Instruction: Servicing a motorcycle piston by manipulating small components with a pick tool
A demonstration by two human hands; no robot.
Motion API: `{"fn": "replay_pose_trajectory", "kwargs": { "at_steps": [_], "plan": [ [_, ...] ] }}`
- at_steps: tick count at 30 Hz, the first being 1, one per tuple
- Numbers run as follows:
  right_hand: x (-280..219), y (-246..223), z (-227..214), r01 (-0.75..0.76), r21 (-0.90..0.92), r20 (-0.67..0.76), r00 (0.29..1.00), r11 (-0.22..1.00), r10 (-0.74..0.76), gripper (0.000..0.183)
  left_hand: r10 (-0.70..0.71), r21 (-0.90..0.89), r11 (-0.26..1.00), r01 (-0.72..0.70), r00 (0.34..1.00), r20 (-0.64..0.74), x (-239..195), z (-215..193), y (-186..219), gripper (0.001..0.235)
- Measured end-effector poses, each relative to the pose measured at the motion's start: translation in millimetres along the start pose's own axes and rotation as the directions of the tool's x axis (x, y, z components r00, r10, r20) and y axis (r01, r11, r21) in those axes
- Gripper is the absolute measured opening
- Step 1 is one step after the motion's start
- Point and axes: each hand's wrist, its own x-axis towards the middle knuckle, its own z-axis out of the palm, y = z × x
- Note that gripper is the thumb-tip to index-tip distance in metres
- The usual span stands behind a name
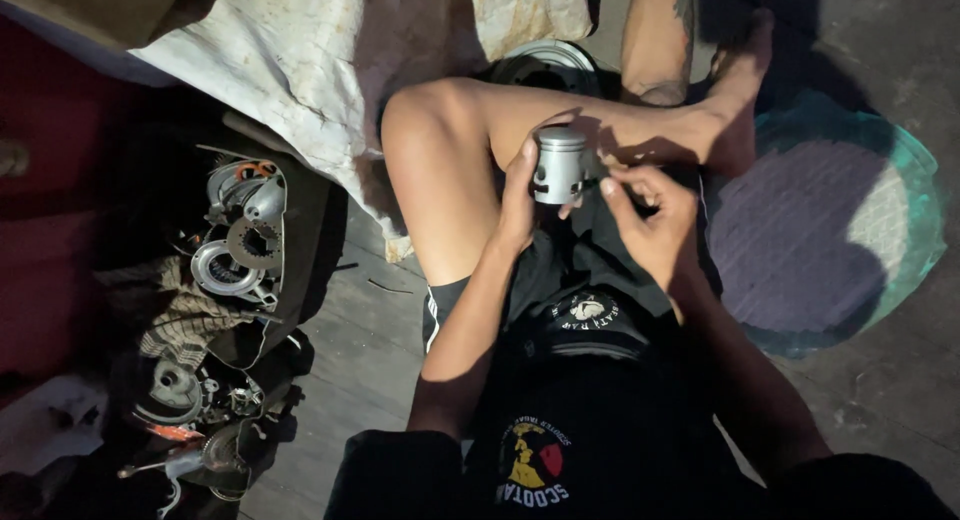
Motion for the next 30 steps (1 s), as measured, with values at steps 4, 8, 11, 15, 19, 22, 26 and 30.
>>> {"fn": "replay_pose_trajectory", "kwargs": {
  "at_steps": [4,8,11,15,19,22,26,30],
  "plan": [
    [-5.1,-26.5,1.4,0.061,-0.051,0.028,0.998,0.997,-0.059,0.013,0.070,0.014,0.997,-0.070,0.997,0.030,8.0,-10.6,-15.2,0.047],
    [6.4,-35.7,-6.3,0.135,-0.163,-0.006,0.990,0.977,-0.138,0.010,0.139,0.040,0.988,-0.147,0.978,0.157,19.7,-32.5,-42.6,0.042],
    [1.6,-53.9,-7.7,0.147,-0.179,0.024,0.989,0.973,-0.145,0.010,0.161,0.053,0.984,-0.172,0.973,0.165,23.0,-41.3,-45.7,0.041],
    [9.4,-46.0,-8.5,0.169,-0.193,-0.044,0.983,0.966,-0.181,0.005,0.151,0.036,0.987,-0.158,0.979,0.139,17.4,-35.4,-43.2,0.040],
    [2.9,-58.9,-13.1,0.195,-0.213,0.113,0.978,0.957,-0.175,0.005,0.149,0.132,0.979,-0.156,0.987,0.059,18.0,-39.2,-48.4,0.041],
    [2.5,-52.0,-12.2,0.221,-0.149,0.151,0.968,0.964,-0.199,0.009,0.155,0.218,0.964,-0.154,0.988,0.013,29.8,-52.5,-54.4,0.043],
    [-2.6,-9.0,-20.8,0.046,-0.117,0.027,0.999,0.992,-0.043,0.010,0.149,0.194,0.972,-0.131,0.985,-0.086,12.2,-20.0,-27.2,0.046],
    [-22.0,-13.6,-12.6,-0.095,0.006,0.054,0.994,0.995,0.095,0.012,0.039,-0.192,0.979,-0.072,0.984,-0.173,-2.0,20.3,16.0,0.030]
  ]
}}
